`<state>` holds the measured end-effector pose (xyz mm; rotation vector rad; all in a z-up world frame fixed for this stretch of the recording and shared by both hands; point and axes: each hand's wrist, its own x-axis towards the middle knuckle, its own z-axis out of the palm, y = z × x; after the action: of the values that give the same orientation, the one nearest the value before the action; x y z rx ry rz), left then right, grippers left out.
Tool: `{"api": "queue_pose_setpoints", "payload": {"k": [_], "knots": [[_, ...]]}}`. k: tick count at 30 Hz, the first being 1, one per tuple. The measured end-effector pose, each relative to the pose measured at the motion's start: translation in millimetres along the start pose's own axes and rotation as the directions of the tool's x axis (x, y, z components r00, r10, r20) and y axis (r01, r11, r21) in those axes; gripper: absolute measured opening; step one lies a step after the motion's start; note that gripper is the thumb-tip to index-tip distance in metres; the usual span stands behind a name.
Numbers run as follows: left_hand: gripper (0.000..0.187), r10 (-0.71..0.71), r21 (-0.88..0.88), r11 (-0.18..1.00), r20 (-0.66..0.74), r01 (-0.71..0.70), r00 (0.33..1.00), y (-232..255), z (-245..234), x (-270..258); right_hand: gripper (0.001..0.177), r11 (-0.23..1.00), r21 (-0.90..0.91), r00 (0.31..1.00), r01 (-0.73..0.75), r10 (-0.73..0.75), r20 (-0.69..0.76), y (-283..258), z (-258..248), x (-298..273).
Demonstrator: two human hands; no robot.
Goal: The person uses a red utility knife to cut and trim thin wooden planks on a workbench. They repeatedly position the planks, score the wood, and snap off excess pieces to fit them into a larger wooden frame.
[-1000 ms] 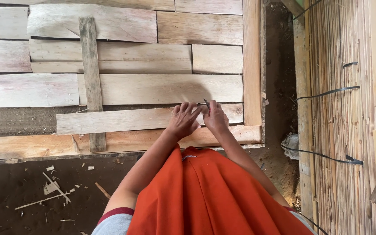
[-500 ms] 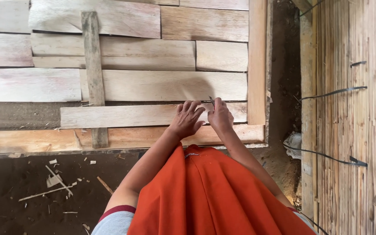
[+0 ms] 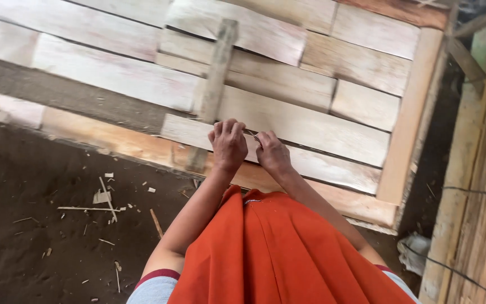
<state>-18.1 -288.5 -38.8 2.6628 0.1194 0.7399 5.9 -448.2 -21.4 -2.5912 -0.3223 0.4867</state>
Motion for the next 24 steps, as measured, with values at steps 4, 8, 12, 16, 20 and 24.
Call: {"api": "queue_pose_setpoints", "payload": {"k": [4,8,12,16,20,24], "knots": [[0.023,-0.071,0.045,0.996,-0.050,0.073,0.996,-83,-15,14,0.022,0.999,0.035,0.998,-0.021,0.019,0.063,-70,18,22],[0.024,-0.154,0.047,0.988,0.100,0.150,0.983,-150,-2,28,0.046,0.997,-0.059,0.979,-0.047,0.057,0.193,-127,23,31],[0.030,-0.137,0.014,0.990,0.335,0.140,0.932,-159,-15,57,0.054,0.987,-0.112,0.966,-0.117,0.140,0.218,-154,27,32],[0.054,-0.111,0.016,0.992,0.542,0.122,0.833,-149,-30,82,0.068,0.984,-0.098,0.962,-0.152,0.170,0.216,-178,14,20],[0.056,-0.162,0.042,0.982,0.686,0.185,0.709,-146,-18,86,0.078,0.977,-0.076,0.960,-0.197,0.208,0.187,-179,20,19],[0.051,-0.241,0.041,0.955,0.681,0.293,0.691,-149,-11,84,0.080,0.978,-0.059,0.962,-0.202,0.210,0.174,-178,23,21]]}}
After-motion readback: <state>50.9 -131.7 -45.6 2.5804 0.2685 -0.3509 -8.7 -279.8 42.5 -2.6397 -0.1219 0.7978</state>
